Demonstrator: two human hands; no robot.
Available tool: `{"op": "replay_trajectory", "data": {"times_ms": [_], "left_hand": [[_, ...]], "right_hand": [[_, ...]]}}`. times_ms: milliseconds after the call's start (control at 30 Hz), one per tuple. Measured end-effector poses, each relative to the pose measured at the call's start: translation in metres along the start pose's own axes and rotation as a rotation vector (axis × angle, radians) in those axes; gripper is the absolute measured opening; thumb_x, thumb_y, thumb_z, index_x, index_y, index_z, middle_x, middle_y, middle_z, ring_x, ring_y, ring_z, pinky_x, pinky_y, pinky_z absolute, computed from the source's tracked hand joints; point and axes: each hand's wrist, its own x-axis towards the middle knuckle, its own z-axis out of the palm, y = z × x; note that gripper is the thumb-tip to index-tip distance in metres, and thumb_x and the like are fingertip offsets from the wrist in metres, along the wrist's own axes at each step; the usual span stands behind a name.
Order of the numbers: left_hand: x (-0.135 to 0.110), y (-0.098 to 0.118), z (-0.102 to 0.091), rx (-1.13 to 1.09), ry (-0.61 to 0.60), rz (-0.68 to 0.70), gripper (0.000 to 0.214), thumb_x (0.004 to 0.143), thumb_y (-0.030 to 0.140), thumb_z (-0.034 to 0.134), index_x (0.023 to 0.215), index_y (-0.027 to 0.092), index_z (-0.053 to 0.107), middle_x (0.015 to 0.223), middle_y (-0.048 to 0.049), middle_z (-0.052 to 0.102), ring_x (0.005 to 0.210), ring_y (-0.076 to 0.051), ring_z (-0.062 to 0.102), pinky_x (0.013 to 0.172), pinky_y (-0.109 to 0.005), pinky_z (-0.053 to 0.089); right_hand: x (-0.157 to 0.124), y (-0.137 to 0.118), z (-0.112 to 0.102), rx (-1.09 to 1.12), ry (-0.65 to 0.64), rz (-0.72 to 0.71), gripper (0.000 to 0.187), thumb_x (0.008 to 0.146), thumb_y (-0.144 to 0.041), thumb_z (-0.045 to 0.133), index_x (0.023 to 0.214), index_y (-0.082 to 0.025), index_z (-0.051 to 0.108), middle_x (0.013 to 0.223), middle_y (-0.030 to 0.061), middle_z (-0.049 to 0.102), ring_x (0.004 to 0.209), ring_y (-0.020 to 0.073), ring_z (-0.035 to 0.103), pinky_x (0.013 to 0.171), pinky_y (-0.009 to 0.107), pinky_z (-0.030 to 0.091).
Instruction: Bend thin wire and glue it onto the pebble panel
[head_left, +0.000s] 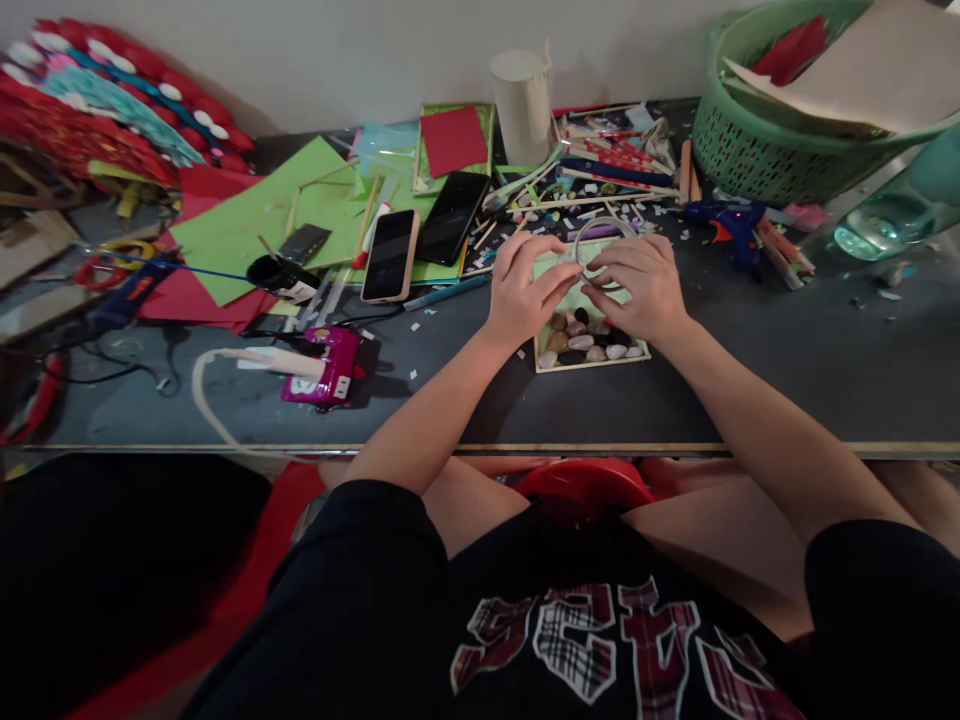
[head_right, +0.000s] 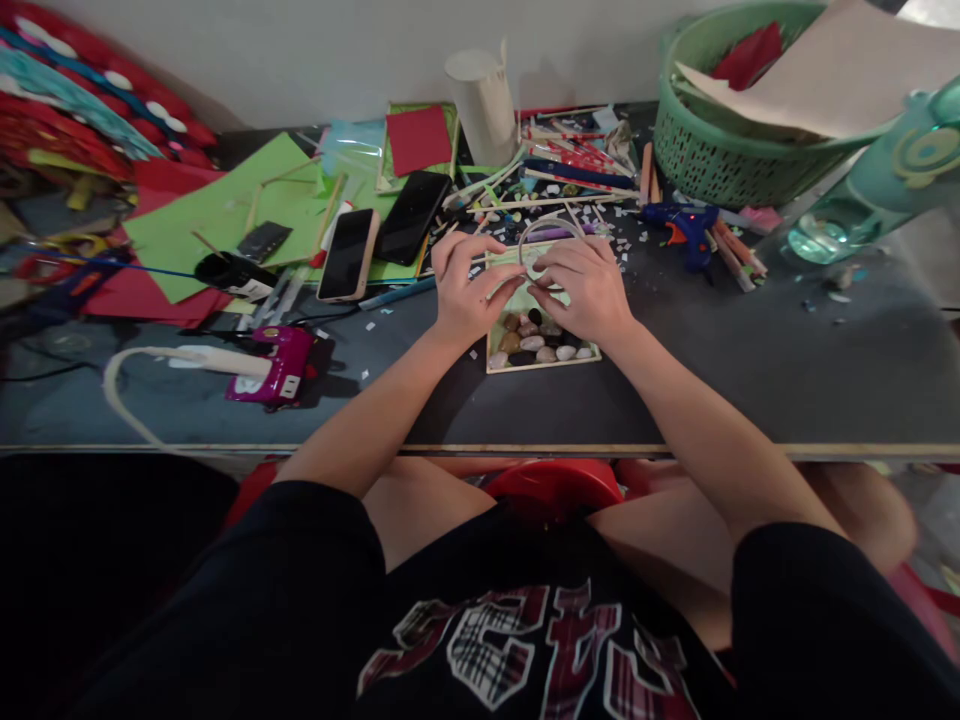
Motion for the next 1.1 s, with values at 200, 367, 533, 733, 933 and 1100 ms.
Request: {"op": "replay_trajectory", "data": {"times_ms": [200,367,533,733,933,1100], "left_hand": [[-0.001,0.002,0.001,-0.172,0.060,-0.103,0.044,0.105,0.059,0.047,0.138,0.033,0.060,0.145,-0.0158,0.059,0.135,-0.032,0.060,0.089,-0.040,0.061],[-0.001,-0.013,0.010,-0.486,0.023,-0.247,0.068,0.105,0.048,0.052,0.163,0.051,0.016,0.168,-0.0117,0.036,0.147,-0.031,0.054,0.069,-0.026,0.058],[-0.002,-0.041,0.014,-0.745,-0.082,-0.213,0.071,0.106,0.038,0.044,0.165,0.051,0.006,0.169,-0.0059,0.039,0.154,-0.027,0.049,0.082,-0.032,0.063],[0.004,-0.040,-0.001,-1.081,-0.194,-0.326,0.073,0.092,0.035,0.046,0.162,0.044,0.028,0.176,0.0081,0.029,0.166,-0.022,0.025,0.125,-0.041,0.047],[0.010,-0.025,-0.009,-1.337,-0.211,-0.458,0.084,0.074,0.033,0.053,0.156,0.036,0.041,0.172,0.0105,0.037,0.166,-0.024,0.025,0.132,-0.046,0.038],[0.015,-0.006,-0.019,-1.468,-0.185,-0.568,0.087,0.070,0.030,0.052,0.156,0.034,0.040,0.169,0.0080,0.045,0.165,-0.023,0.028,0.137,-0.046,0.030]], "right_hand": [[0.000,0.000,0.000,0.014,0.003,0.005,0.032,0.101,-0.044,0.060,0.078,-0.023,0.067,0.099,0.0051,0.078,0.105,0.0267,0.071,0.105,0.052,0.048],[-0.001,0.004,0.000,0.024,0.007,0.017,0.031,0.101,-0.043,0.060,0.079,-0.023,0.066,0.098,0.0058,0.078,0.105,0.0268,0.070,0.106,0.053,0.047],[0.000,0.002,0.000,0.012,0.033,0.020,0.032,0.101,-0.043,0.060,0.077,-0.022,0.065,0.096,0.0052,0.078,0.102,0.0261,0.071,0.102,0.051,0.049],[0.000,0.002,-0.001,0.008,0.014,0.043,0.030,0.100,-0.042,0.061,0.078,-0.023,0.066,0.098,0.0059,0.078,0.105,0.0269,0.070,0.102,0.051,0.048],[-0.001,0.002,0.000,-0.009,0.013,0.039,0.029,0.100,-0.041,0.061,0.078,-0.022,0.066,0.098,0.0059,0.079,0.105,0.0276,0.071,0.100,0.052,0.049],[0.000,0.001,-0.001,-0.008,-0.012,0.050,0.028,0.100,-0.039,0.062,0.079,-0.022,0.067,0.099,0.0065,0.079,0.106,0.0279,0.071,0.101,0.052,0.050]]}}
